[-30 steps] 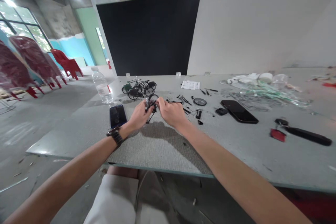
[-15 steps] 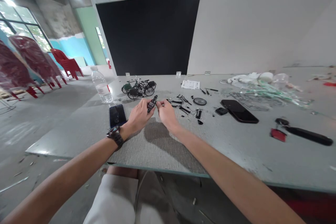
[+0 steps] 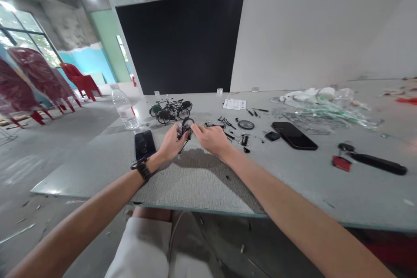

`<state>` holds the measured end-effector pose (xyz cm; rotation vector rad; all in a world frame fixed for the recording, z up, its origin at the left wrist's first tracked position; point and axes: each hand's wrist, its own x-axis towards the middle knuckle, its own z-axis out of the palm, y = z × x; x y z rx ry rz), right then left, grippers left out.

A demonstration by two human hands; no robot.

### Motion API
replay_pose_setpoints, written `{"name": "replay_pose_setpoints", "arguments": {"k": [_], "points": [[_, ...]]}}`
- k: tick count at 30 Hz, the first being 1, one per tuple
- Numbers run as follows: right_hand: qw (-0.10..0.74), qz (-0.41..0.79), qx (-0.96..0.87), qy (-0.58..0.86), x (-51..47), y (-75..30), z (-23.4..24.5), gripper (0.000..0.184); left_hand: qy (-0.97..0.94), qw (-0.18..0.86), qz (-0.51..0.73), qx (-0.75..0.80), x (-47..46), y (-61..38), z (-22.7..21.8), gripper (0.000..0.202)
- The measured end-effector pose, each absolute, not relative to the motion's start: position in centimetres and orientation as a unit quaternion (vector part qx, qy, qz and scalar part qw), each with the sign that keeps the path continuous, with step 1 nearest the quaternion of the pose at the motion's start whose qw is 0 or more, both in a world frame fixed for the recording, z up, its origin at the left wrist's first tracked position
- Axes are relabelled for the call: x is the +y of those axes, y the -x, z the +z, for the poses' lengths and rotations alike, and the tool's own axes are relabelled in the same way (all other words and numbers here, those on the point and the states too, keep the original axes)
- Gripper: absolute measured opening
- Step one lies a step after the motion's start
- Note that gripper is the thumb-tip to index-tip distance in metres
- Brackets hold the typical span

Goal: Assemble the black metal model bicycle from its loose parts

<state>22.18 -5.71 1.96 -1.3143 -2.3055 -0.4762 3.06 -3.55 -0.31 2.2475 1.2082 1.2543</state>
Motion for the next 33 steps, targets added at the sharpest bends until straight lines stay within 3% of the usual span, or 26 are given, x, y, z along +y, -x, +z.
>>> {"name": "replay_pose_setpoints", "arguments": {"k": [3, 7, 11, 13, 17, 25, 30, 33], "points": [[0.297, -0.111, -0.808, 0.496, -5.6, -21.3, 1.3, 0.04, -0.782, 0.131, 0.436, 0.426, -3.5, -3.0, -0.5, 0.016], [0.434, 0.095, -0.744, 0.499, -5.6, -19.6, 1.1, 0.031, -0.797, 0.079, 0.413, 0.434, -3.6, -2.7, -0.4, 0.014], [0.439, 0.322, -0.67, 0.505, -5.7, -19.4, 1.5, 0.022, -0.826, 0.021, 0.39, 0.407, -3.7, -2.4, -0.1, 0.019], [0.432, 0.364, -0.655, 0.501, -5.7, -19.7, 1.6, 0.024, -0.828, 0.021, 0.389, 0.403, -3.8, -2.5, -0.1, 0.02], [0.433, 0.207, -0.725, 0.493, -5.7, -20.4, 1.6, 0.037, -0.803, 0.076, 0.408, 0.427, -3.7, -2.8, -0.2, 0.019], [0.31, -0.077, -0.805, 0.499, -5.7, -21.4, 1.9, 0.048, -0.781, 0.145, 0.44, 0.419, -3.5, -3.1, -0.4, 0.016], [0.248, -0.152, -0.811, 0.507, -5.8, -21.7, 2.1, 0.049, -0.784, 0.137, 0.437, 0.42, -3.5, -3.2, -0.5, 0.016], [0.266, -0.145, -0.805, 0.51, -5.6, -21.6, 1.7, 0.046, -0.785, 0.134, 0.441, 0.415, -3.4, -3.2, -0.7, 0.017]]}}
